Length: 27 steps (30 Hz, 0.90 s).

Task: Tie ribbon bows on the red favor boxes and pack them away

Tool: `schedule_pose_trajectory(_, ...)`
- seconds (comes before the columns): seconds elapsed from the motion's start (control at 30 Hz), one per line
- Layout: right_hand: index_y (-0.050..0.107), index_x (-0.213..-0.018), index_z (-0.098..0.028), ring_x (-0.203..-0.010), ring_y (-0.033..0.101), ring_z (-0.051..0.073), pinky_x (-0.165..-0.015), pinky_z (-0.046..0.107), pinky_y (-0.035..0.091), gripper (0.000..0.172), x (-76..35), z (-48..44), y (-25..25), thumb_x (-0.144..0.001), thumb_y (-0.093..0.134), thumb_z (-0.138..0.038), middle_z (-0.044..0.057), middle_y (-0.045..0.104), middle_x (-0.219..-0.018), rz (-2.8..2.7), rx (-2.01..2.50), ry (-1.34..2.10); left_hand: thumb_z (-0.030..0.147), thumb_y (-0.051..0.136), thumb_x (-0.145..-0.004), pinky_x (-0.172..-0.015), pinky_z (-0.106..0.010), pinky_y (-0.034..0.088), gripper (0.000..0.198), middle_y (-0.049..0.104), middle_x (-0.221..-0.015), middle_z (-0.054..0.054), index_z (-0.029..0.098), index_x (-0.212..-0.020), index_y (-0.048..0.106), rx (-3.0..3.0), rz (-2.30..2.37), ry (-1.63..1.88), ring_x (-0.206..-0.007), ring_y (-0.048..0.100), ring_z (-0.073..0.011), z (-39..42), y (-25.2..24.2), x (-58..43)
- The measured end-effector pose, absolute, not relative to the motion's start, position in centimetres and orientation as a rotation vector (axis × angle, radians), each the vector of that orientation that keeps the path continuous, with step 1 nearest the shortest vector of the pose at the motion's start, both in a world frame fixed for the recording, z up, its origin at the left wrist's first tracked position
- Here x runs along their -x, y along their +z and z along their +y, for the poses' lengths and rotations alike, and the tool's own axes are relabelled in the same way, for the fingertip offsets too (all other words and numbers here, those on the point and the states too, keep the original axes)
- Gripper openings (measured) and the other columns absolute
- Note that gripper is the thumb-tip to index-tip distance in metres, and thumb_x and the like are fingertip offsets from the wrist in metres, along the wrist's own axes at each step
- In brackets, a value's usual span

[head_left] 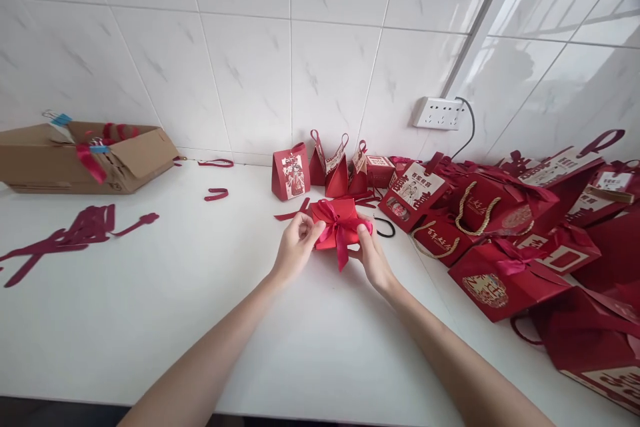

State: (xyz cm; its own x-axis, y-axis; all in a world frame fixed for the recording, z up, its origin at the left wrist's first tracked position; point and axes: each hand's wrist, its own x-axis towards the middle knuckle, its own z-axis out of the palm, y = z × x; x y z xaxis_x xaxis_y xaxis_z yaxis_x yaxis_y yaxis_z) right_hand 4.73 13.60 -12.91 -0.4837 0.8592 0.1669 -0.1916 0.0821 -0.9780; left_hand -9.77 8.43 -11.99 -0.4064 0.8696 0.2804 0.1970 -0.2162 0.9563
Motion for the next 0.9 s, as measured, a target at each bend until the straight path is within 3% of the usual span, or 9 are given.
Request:
schedule_pose_trajectory(0.1, 0.041, -0.103, -0.024, -0.098, 0.059, 0.022, -0.070, 0.035, 0.056, 0.049, -4.8, 13.7, -12.6, -0.082, 0.039, -0.068, 0.007, 0.054, -0.115, -1.497, 0.805, 1.473, 0.046, 0.060, -0.076, -0.053, -0.021, 0.031, 0.037, 0.040, -0.059, 0.006, 0.019, -0.064, 0.037, -1.392, 1.539, 1.604, -0.054, 0.038, -0.0084, 8.0, -12.5, 10.1)
schedule_pose_trajectory(0.27, 0.045, -0.085, -0.022, -0.085, 0.056, 0.019, -0.070, 0.035, 0.053, 0.043, -5.6, 14.7, -12.7, -0.084, 0.036, -0.063, 0.003, 0.057, -0.092, -1.599, 0.923, 1.239, 0.041, 0.064, -0.072, -0.051, -0.021, 0.030, 0.038, 0.037, -0.056, 0.006, 0.019, -0.059, 0.036, -1.462, 1.616, 1.547, -0.052, 0.035, -0.0076, 8.2, -12.7, 10.5)
schedule_pose_trajectory(0.37, 0.045, -0.084, -0.022, -0.079, 0.055, 0.018, -0.071, 0.036, 0.052, 0.041, -6.2, 15.1, -12.7, -0.083, 0.040, -0.063, 0.002, 0.057, -0.084, -1.732, 0.958, 1.096, 0.040, 0.066, -0.070, -0.052, -0.020, 0.031, 0.035, 0.041, -0.058, 0.006, 0.019, -0.064, 0.039, -1.428, 1.579, 1.585, -0.053, 0.038, -0.0078, 8.3, -12.7, 10.8)
schedule_pose_trajectory(0.5, 0.042, -0.077, -0.021, -0.074, 0.057, 0.018, -0.062, 0.033, 0.054, 0.043, -6.4, 15.1, -12.6, -0.081, 0.044, -0.063, 0.001, 0.054, -0.077, -1.789, 0.944, 1.192, 0.042, 0.065, -0.072, -0.052, -0.020, 0.032, 0.032, 0.043, -0.058, 0.005, 0.019, -0.068, 0.043, -1.369, 1.576, 1.652, -0.054, 0.040, -0.0084, 8.6, -12.6, 11.4)
schedule_pose_trajectory(0.7, 0.049, -0.071, -0.018, -0.068, 0.059, 0.016, -0.057, 0.029, 0.055, 0.041, -6.1, 15.0, -12.3, -0.082, 0.045, -0.057, 0.002, 0.054, -0.071, -1.806, 0.963, 1.200, 0.044, 0.058, -0.078, -0.056, -0.022, 0.035, 0.031, 0.046, -0.060, 0.004, 0.020, -0.065, 0.043, -1.487, 1.726, 1.671, -0.056, 0.044, -0.0099, 8.3, -12.4, 11.4)
schedule_pose_trajectory(0.9, 0.040, -0.064, -0.022, -0.043, 0.047, 0.012, -0.046, 0.024, 0.037, 0.029, -5.5, 13.8, -12.2, -0.084, 0.041, -0.043, -0.003, 0.049, -0.051, -1.899, 1.054, 0.667, 0.044, 0.047, -0.084, -0.058, -0.024, 0.038, 0.027, 0.051, -0.065, 0.004, 0.021, -0.070, 0.040, -1.489, 1.962, 1.585, -0.060, 0.048, -0.0121, 7.6, -12.2, 10.4)
